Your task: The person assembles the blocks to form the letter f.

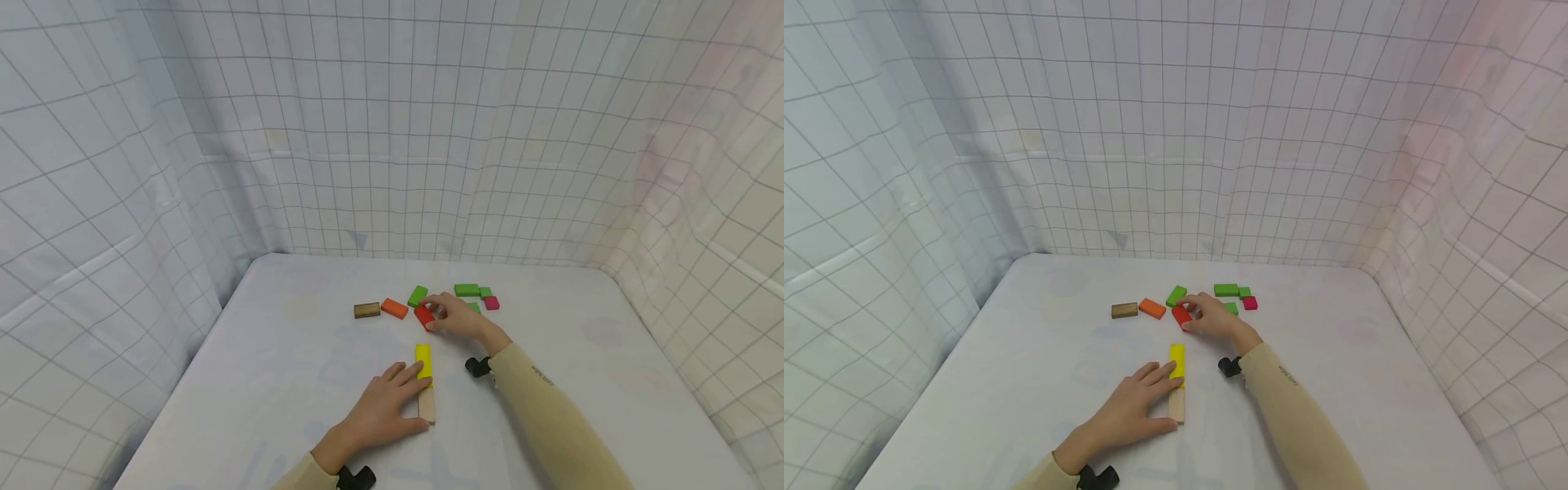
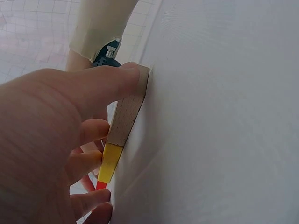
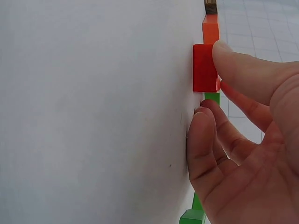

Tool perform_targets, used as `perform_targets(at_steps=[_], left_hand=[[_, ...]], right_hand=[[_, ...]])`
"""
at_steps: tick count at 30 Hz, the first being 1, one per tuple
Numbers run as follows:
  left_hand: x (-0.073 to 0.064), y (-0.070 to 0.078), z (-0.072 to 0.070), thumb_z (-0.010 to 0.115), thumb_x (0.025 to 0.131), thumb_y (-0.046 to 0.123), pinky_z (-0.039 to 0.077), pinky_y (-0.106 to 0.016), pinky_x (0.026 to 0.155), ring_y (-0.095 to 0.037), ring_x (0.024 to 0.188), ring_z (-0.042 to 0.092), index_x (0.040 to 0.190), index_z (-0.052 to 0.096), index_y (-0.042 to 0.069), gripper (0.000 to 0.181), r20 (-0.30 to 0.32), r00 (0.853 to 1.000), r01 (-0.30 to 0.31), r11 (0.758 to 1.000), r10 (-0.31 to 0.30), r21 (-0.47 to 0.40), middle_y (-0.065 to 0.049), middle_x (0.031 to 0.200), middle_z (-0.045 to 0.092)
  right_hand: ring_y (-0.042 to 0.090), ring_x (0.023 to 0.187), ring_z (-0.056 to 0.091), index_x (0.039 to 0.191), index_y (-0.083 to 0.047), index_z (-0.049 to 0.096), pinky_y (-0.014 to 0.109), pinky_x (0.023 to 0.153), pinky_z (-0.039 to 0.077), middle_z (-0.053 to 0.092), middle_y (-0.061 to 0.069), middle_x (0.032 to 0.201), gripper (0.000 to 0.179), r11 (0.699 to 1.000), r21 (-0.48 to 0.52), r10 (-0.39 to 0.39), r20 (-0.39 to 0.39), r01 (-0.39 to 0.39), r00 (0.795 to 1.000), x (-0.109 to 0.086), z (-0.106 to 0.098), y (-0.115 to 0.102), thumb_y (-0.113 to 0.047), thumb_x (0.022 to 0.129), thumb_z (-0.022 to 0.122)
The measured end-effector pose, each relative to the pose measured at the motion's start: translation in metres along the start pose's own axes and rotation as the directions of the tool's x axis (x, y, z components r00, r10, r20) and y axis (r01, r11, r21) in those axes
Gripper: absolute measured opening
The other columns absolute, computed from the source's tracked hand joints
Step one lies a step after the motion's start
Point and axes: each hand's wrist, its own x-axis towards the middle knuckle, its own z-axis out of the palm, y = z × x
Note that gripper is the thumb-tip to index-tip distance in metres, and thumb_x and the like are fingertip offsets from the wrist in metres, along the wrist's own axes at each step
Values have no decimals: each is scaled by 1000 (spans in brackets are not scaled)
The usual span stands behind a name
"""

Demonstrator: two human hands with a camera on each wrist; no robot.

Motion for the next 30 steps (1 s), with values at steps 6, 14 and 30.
perform_targets(at_steps=[6,14,30], left_hand=[[0,0,0,68,90,56,38,-69,98,-32,146,30,150,49,31,68,9,1000,17,1000,-17,-11,3,163,30],[0,-1,3,70,89,56,39,-67,98,-32,145,31,150,49,31,69,-12,1000,10,1000,-10,-11,4,162,31],[0,-1,3,68,89,58,39,-62,100,-31,146,30,150,49,33,68,6,999,34,999,-34,-13,7,162,30]], right_hand=[[21,98,55,138,-21,59,36,86,50,58,2,119,50,1000,-11,25,-24,-25,999,0,1,-2,-22,91,77],[20,95,55,131,-13,59,35,86,50,59,3,114,48,998,8,56,-46,-55,997,1,3,-5,-21,89,80],[21,92,53,127,-12,57,33,77,48,58,4,115,52,991,36,134,-93,-131,987,-3,9,-3,-26,84,84]])
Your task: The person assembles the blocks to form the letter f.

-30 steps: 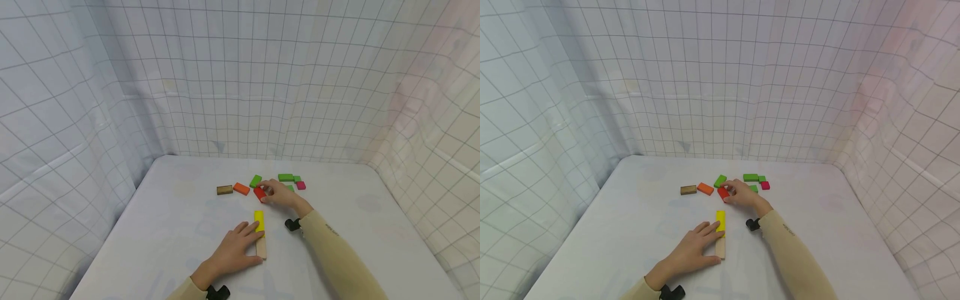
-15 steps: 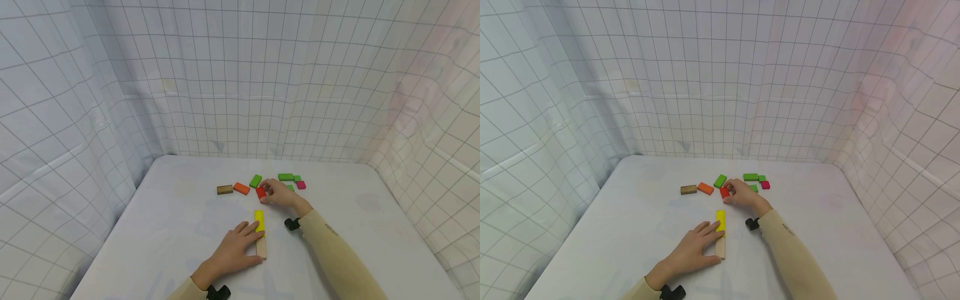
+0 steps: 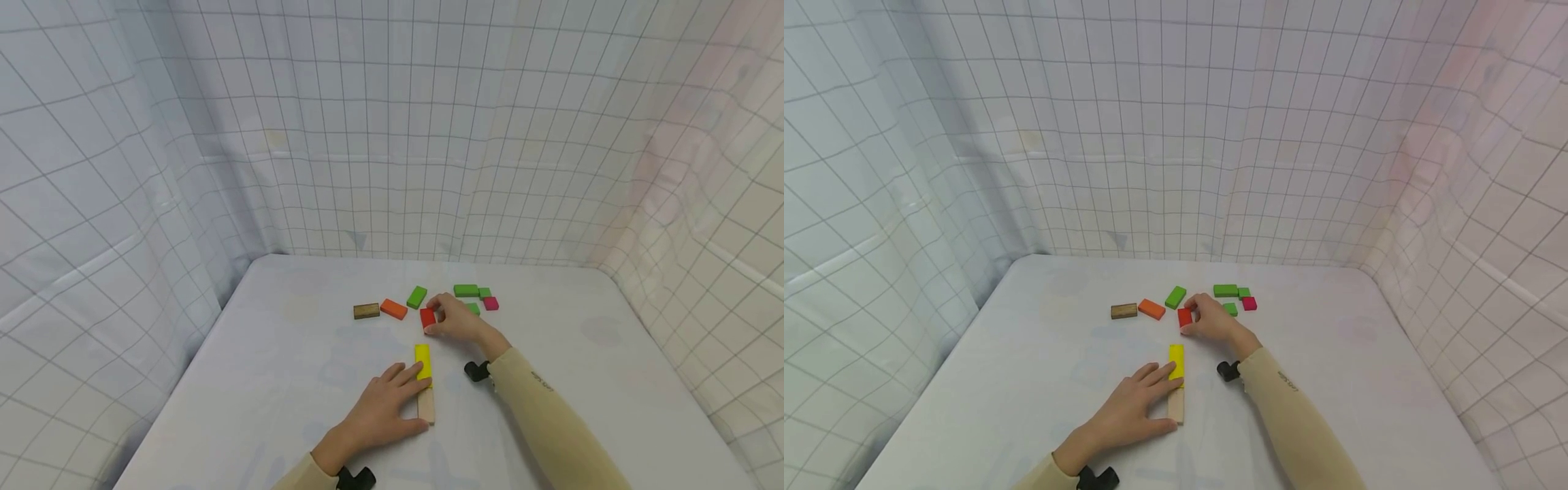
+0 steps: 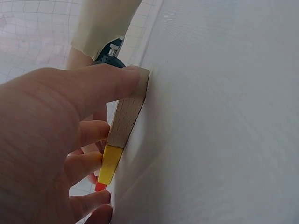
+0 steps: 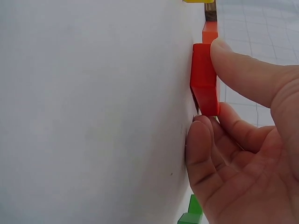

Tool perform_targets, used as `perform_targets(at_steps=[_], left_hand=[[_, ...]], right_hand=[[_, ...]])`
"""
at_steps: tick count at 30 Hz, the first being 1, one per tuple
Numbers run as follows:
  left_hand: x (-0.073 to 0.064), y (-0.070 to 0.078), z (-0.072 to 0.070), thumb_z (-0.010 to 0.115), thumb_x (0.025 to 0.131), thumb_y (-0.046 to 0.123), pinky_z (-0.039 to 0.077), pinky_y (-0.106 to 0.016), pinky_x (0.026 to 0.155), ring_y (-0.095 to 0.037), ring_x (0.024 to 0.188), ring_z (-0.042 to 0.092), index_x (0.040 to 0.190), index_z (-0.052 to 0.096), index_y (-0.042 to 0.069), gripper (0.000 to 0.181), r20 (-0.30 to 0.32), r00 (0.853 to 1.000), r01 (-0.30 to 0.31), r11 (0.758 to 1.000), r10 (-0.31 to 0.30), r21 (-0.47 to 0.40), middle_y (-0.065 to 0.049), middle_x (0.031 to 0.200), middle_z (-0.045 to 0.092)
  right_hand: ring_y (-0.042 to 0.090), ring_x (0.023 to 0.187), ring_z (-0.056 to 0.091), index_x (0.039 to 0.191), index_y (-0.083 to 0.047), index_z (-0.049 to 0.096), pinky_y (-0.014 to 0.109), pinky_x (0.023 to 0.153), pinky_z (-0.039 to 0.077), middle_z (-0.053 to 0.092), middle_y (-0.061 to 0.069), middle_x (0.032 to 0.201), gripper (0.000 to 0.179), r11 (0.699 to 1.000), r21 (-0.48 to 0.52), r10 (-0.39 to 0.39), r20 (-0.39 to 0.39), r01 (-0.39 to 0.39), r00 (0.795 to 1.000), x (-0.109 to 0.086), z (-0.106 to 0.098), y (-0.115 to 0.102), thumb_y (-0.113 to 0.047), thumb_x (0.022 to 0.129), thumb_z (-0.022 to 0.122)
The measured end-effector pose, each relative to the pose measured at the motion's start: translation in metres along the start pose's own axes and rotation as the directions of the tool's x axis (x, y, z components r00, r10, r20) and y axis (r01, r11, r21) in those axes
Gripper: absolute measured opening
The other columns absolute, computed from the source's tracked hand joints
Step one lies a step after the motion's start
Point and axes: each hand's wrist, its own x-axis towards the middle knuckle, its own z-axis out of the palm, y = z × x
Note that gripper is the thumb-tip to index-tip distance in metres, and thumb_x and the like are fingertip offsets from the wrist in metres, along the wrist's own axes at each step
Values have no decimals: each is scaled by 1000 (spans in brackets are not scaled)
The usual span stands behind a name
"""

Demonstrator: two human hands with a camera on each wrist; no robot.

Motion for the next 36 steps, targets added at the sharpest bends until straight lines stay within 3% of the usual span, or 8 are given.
perform_targets(at_steps=[6,17,25,36], left_hand=[[0,0,0,68,89,58,39,-62,101,-31,146,30,150,49,34,68,6,1000,10,1000,-10,-2,8,162,30],[0,-1,1,68,90,58,40,-61,98,-30,146,30,150,49,33,68,-6,1000,-5,1000,5,5,7,162,30],[0,-1,1,67,90,59,40,-62,99,-31,146,30,150,49,34,68,10,1000,4,1000,-4,-3,7,162,30],[1,0,2,68,89,59,42,-60,98,-31,145,32,149,50,34,67,-6,1000,-2,1000,3,16,6,162,32]], right_hand=[[21,93,54,126,-12,57,32,78,50,59,4,114,52,1000,19,14,-18,-14,1000,-2,2,-1,-25,84,84],[20,96,56,129,-12,61,34,83,52,56,1,111,56,999,0,-33,-41,33,999,-1,4,3,-24,81,87],[20,95,59,122,-18,59,37,84,52,62,0,109,54,997,70,-11,-61,15,998,-5,7,1,-20,77,90],[20,90,59,122,-18,57,35,79,53,64,2,102,41,994,114,16,-107,-3,994,-13,7,-5,-15,88,80]])
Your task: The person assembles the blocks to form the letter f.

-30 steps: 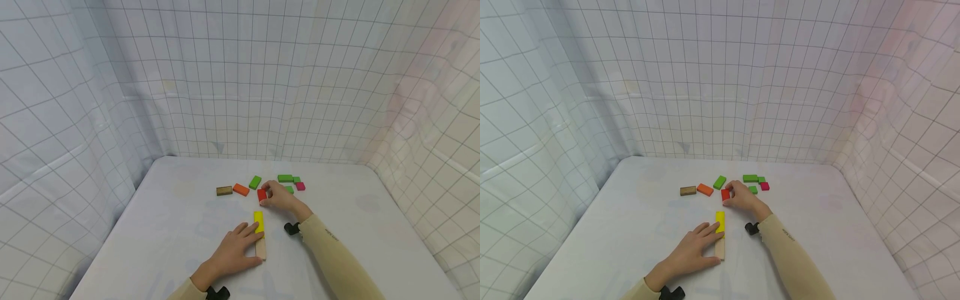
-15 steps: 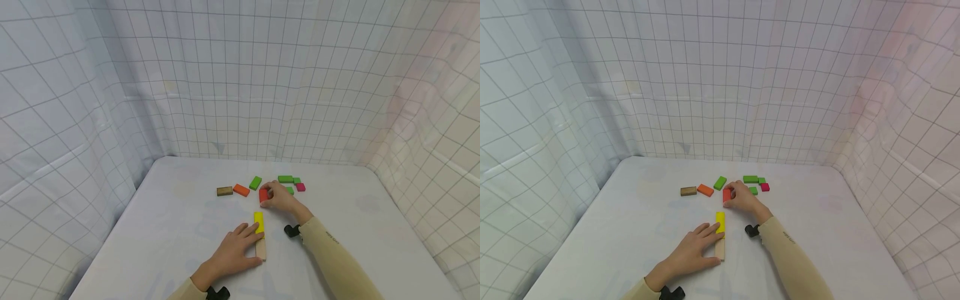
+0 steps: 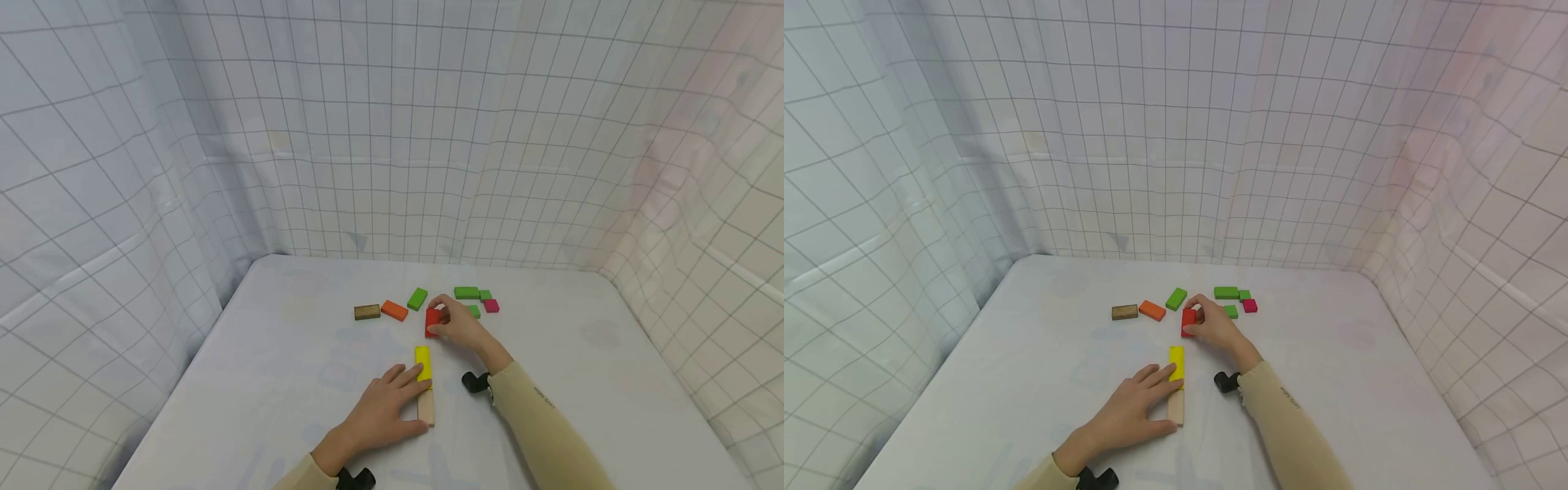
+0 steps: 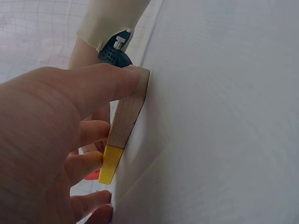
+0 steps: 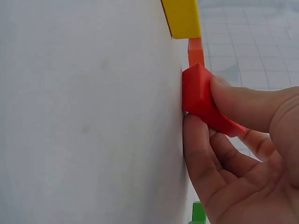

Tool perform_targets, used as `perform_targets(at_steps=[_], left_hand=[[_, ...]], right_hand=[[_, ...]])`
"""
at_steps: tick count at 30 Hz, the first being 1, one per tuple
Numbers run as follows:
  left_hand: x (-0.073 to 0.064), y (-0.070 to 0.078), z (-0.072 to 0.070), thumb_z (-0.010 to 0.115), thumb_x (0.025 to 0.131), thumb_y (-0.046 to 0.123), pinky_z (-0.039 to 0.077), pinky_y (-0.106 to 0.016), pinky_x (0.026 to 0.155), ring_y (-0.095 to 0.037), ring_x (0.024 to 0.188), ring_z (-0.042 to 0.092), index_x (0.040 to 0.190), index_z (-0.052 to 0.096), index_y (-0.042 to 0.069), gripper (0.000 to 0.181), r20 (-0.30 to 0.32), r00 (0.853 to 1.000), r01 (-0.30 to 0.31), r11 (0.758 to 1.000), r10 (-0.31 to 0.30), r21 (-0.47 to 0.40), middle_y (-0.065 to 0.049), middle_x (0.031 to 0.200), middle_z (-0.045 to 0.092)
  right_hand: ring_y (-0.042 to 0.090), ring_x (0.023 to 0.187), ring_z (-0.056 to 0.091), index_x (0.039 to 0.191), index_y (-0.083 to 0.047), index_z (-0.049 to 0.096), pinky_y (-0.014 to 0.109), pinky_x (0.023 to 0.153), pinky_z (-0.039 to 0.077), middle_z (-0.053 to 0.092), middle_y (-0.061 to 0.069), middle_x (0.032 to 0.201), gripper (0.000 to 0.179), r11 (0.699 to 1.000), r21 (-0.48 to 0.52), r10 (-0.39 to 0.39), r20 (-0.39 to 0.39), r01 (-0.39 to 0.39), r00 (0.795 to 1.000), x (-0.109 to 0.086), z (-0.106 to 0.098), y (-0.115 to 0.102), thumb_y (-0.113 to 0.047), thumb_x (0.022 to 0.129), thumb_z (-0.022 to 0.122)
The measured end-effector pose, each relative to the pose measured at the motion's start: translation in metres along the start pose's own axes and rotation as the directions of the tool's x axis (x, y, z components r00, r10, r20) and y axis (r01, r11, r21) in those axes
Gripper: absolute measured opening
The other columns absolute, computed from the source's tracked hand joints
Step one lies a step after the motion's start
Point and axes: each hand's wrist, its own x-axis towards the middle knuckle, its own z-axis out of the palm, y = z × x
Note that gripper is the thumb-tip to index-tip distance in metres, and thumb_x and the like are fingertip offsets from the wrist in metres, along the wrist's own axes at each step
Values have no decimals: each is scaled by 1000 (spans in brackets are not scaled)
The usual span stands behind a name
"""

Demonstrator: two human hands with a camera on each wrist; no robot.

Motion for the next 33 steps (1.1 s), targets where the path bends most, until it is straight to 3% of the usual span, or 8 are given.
perform_targets(at_steps=[6,13,33], left_hand=[[0,0,0,67,89,59,42,-60,99,-31,145,32,149,50,34,67,0,1000,4,1000,-4,2,6,162,32],[-2,0,2,68,89,59,41,-62,99,-32,145,31,149,50,34,67,9,1000,6,1000,-6,-15,6,162,31],[0,-2,2,66,90,61,40,-64,99,-32,146,30,150,49,34,68,0,1000,-3,1000,3,-9,7,163,29]], right_hand=[[21,82,61,121,-18,59,34,71,52,65,4,96,37,996,91,-1,-23,3,1000,-3,0,2,-15,89,78],[21,81,63,122,-16,59,33,71,52,69,5,94,37,982,190,7,12,-9,1000,-9,5,7,-18,90,78],[23,84,64,122,-15,60,33,74,55,66,5,101,37,981,188,-50,61,38,997,-11,11,1,-21,90,78]])
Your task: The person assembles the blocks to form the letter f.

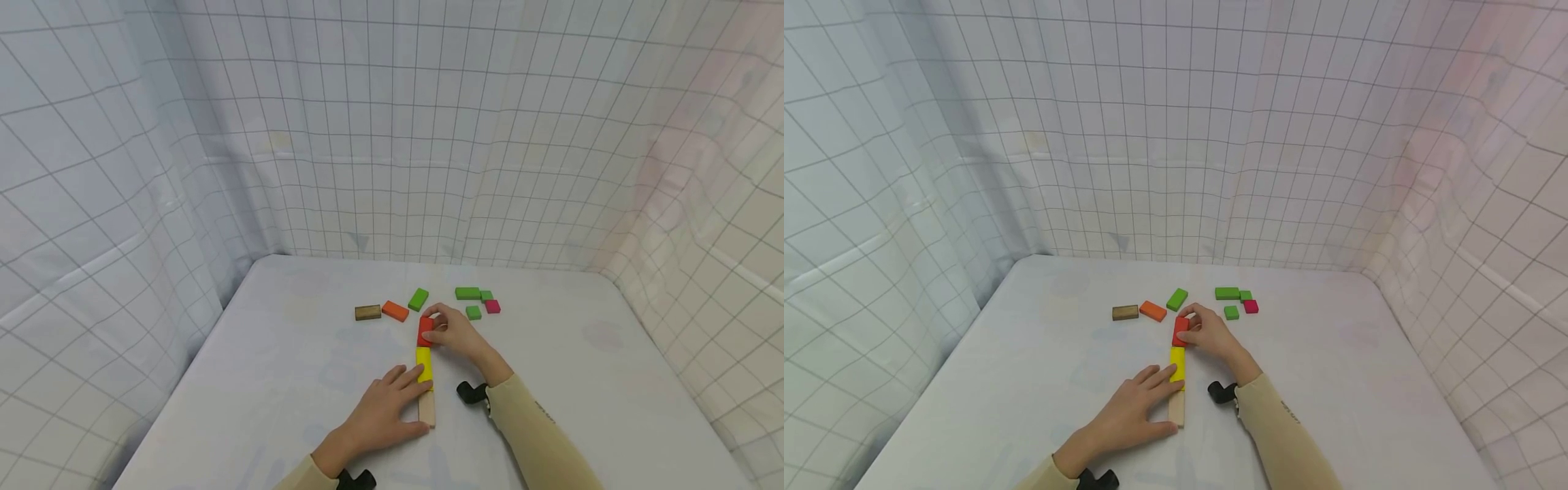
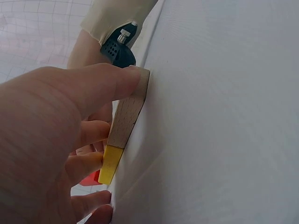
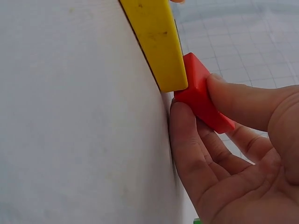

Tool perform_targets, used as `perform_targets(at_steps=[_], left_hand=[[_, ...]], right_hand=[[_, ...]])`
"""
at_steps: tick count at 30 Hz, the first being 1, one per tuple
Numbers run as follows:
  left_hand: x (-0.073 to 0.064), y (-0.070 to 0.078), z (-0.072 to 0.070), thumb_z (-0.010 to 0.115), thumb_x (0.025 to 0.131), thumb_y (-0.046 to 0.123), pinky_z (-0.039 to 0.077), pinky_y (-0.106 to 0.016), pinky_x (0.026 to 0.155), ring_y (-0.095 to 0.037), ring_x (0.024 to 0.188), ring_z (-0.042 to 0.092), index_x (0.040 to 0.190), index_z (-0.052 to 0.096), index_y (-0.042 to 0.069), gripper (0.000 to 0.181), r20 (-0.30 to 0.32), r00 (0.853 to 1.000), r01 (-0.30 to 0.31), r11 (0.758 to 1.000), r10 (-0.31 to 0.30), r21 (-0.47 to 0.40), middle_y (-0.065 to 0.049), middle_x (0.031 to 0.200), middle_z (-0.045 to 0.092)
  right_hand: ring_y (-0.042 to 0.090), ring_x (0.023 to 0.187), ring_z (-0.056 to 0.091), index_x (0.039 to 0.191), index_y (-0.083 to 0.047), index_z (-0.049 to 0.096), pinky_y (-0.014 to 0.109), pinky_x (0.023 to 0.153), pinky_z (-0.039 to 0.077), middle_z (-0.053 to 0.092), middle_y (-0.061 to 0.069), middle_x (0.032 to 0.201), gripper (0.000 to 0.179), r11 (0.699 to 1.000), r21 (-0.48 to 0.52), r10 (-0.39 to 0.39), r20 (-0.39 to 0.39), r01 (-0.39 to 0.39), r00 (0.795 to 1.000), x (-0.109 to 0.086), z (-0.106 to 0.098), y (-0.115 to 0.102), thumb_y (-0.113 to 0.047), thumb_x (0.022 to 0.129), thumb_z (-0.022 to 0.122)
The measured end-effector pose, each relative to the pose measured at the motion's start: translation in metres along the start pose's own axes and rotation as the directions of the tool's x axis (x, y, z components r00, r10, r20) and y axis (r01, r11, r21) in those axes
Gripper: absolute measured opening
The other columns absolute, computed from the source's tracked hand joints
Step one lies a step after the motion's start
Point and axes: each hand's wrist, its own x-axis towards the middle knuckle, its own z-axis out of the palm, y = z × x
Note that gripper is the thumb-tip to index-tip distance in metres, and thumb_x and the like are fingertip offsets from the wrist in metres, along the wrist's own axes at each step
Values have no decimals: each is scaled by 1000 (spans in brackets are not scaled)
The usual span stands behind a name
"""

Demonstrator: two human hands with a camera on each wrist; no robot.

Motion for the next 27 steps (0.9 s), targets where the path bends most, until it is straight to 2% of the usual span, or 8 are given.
perform_targets(at_steps=[4,9,14,21,27], left_hand=[[-1,0,-1,65,90,61,40,-63,99,-31,146,30,150,49,34,67,6,1000,9,1000,-9,7,8,163,28],[-3,2,-3,65,90,60,40,-63,100,-30,147,29,150,49,34,67,12,1000,15,1000,-15,1,8,163,28],[-4,2,-3,65,91,60,41,-61,100,-30,146,30,150,49,34,67,3,1000,8,1000,-8,6,7,163,29],[-4,0,-2,66,90,60,42,-59,96,-30,145,31,149,50,33,67,-19,1000,-20,1000,20,-3,6,162,30],[-3,-1,-1,66,90,60,41,-60,96,-28,145,30,150,49,34,68,-21,1000,-23,1000,23,-11,7,163,29]], right_hand=[[23,88,63,124,-16,62,34,75,56,64,4,105,38,1000,-4,18,-6,-18,1000,-2,3,-2,-20,90,78],[22,96,61,126,-18,66,35,80,56,64,1,110,43,997,-56,45,-26,-46,999,-5,6,-7,-21,86,82],[22,98,60,127,-19,67,36,82,55,61,1,111,48,995,-87,51,-24,-53,998,-7,8,-10,-21,82,85],[23,92,53,128,-20,69,34,75,50,59,2,105,48,980,-195,41,-9,-42,999,-6,8,-9,-24,83,84],[22,86,53,129,-15,67,32,70,47,59,3,94,44,981,-190,34,13,-31,999,-4,8,-8,-23,88,81]])
